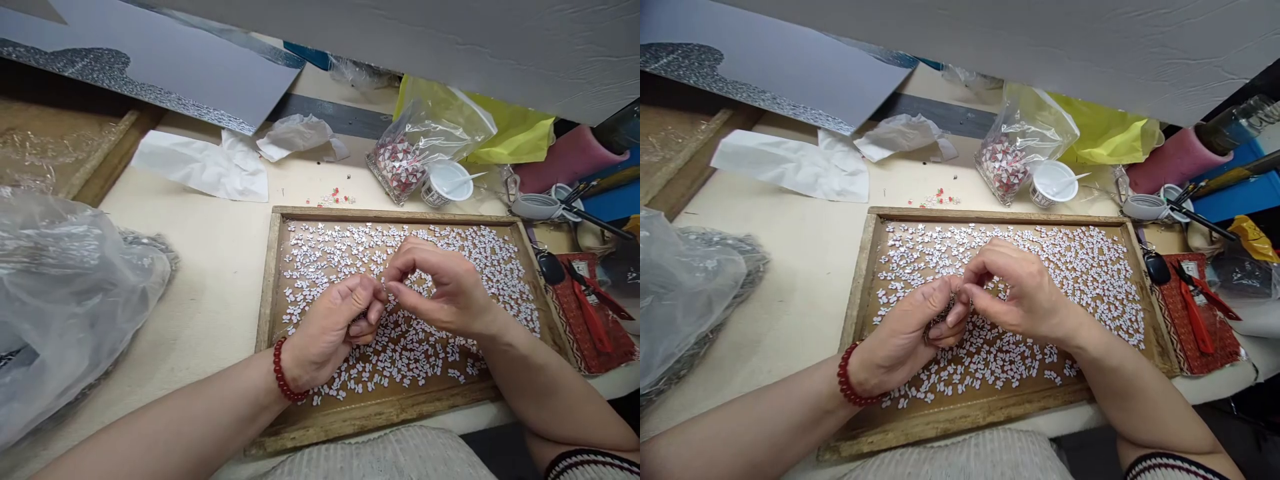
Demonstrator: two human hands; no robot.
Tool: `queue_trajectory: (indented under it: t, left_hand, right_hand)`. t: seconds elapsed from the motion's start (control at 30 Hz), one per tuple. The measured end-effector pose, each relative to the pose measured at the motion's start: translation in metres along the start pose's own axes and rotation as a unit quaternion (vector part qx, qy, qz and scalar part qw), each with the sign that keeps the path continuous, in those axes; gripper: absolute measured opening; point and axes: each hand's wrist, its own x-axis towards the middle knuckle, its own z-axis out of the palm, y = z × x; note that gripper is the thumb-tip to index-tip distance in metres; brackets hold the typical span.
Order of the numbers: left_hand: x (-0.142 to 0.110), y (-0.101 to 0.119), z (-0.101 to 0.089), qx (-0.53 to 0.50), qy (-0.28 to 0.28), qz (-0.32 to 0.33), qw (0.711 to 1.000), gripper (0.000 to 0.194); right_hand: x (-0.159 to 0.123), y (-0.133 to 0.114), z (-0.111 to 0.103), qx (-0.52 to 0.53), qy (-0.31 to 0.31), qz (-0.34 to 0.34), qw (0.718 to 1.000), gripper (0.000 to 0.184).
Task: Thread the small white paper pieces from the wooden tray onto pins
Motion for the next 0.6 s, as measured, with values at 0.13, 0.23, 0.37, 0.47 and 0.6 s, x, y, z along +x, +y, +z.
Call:
queue_trajectory:
  t: [0.13,0.23,0.37,0.47,0.6]
  left_hand:
    - [-0.002,0.002,0.002,0.005,0.004,-0.025,1.0,0.025]
    - [-0.003,0.002,0.002,0.019,-0.018,-0.048,0.999,0.019]
    - [-0.003,0.0,0.003,0.022,-0.04,-0.043,0.998,0.012]
    - [-0.003,0.0,0.002,0.03,-0.045,-0.043,0.998,0.019]
    - [-0.002,0.0,0.001,0.06,-0.039,-0.045,0.996,0.029]
  right_hand:
    - [0.005,0.018,0.003,-0.187,0.057,0.022,0.981,0.008]
    - [0.008,0.031,0.01,-0.285,0.01,0.041,0.958,0.011]
    - [0.01,0.038,0.017,-0.335,-0.022,0.054,0.94,0.013]
    - [0.009,0.038,0.019,-0.344,-0.034,0.057,0.937,0.012]
    - [0.01,0.038,0.019,-0.342,-0.034,0.062,0.937,0.011]
